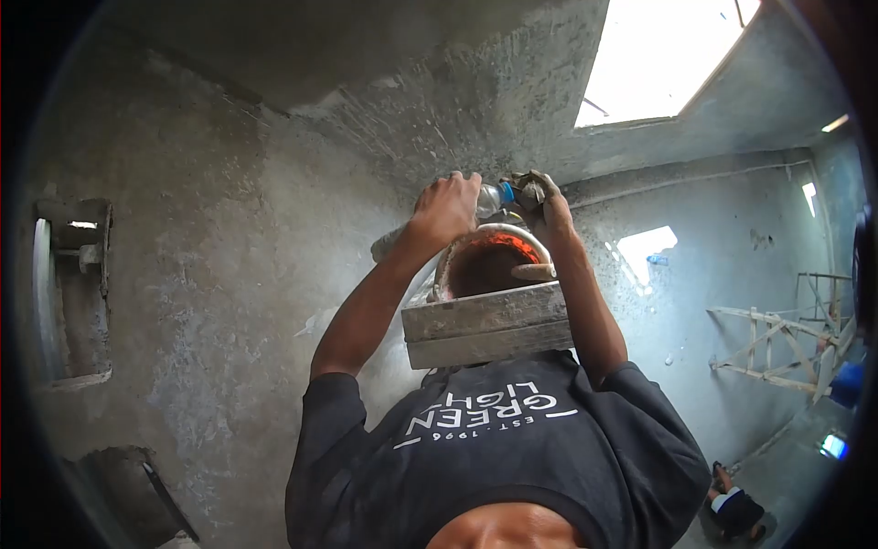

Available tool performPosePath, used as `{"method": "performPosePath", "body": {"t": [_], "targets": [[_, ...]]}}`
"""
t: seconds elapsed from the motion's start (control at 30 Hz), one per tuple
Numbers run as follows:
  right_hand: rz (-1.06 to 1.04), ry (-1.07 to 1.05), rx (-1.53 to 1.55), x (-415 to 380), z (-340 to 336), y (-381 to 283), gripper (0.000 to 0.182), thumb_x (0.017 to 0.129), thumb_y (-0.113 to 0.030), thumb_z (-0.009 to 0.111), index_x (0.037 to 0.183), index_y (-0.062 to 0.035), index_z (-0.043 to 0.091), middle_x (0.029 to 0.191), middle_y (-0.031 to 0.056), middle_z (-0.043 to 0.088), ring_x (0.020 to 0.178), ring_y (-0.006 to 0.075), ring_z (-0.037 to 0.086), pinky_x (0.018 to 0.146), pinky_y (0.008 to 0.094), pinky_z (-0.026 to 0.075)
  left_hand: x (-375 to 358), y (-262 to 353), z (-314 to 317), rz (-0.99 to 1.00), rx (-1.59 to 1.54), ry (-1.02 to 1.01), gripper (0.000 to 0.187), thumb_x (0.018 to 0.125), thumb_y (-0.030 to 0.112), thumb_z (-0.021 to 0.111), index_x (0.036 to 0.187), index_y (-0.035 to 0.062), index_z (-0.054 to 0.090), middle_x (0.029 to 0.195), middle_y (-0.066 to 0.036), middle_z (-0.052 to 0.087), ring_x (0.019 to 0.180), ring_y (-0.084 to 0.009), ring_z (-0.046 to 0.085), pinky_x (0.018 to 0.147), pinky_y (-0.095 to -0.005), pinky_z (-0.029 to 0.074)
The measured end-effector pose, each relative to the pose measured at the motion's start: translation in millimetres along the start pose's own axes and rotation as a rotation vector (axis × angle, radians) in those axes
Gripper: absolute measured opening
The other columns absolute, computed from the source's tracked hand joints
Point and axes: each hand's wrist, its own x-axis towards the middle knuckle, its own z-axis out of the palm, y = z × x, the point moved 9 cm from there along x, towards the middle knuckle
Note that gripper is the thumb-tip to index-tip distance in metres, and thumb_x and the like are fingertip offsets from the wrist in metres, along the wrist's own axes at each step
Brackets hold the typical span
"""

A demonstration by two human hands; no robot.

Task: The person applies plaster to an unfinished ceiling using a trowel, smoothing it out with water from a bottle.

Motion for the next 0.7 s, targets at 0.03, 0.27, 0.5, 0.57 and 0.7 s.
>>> {"method": "performPosePath", "body": {"t": [0.03,0.27,0.5,0.57,0.7], "targets": [[0.006,0.001,0.025,1.8,-1.9,2.3,0.03,0.098,-0.023,0.053,0.115,0.0005,0.059,0.113,0.016,0.066,0.103,0.0242,0.065,0.088,0.0397,0.054,1.9,0.8,1.4,0.003,0.003,-0.002,0.023,0.082,0.008,0.061,0.103,0.0002,0.059,0.104,-0.026,0.063,0.099,-0.0425,0.065,0.083,-0.0486,0.055],[-0.041,0.024,-0.107,-3.4,-12.0,2.2,0.031,0.094,-0.012,0.061,0.12,0.0054,0.057,0.112,0.0163,0.064,0.1,0.024,0.066,0.086,0.0351,0.059,7.7,8.6,4.0,-0.003,0.143,-0.014,0.021,0.085,0.009,0.06,0.105,0.0017,0.06,0.105,-0.023,0.063,0.099,-0.0387,0.067,0.082,-0.0447,0.056],[-0.141,0.122,-0.347,-4.6,-9.9,-6.5,0.03,0.091,-0.007,0.065,0.117,0.0073,0.06,0.103,0.0134,0.067,0.087,0.0208,0.068,0.079,0.0309,0.058,13.4,11.6,-1.1,0.024,0.127,0.038,0.022,0.082,0.006,0.062,0.103,0.0026,0.058,0.104,-0.024,0.061,0.097,-0.0421,0.066,0.082,-0.0495,0.055],[-0.169,0.12,-0.347,4.5,-12.8,-6.0,0.03,0.089,-0.006,0.068,0.116,0.0074,0.061,0.103,0.0139,0.067,0.087,0.0211,0.069,0.078,0.0306,0.058,17.7,13.2,-2.1,0.041,0.141,0.042,0.022,0.083,0.006,0.062,0.104,0.0031,0.058,0.104,-0.024,0.061,0.096,-0.0418,0.066,0.081,-0.0493,0.055],[-0.226,0.104,-0.416,13.2,-13.4,-5.2,0.034,0.087,-0.004,0.068,0.117,0.0091,0.059,0.102,0.0158,0.066,0.086,0.0216,0.069,0.076,0.0299,0.058,27.2,14.1,-4.3,0.044,0.183,0.074,0.022,0.083,0.007,0.062,0.105,0.0046,0.058,0.103,-0.023,0.061,0.095,-0.0411,0.066,0.08,-0.0487,0.055]]}}
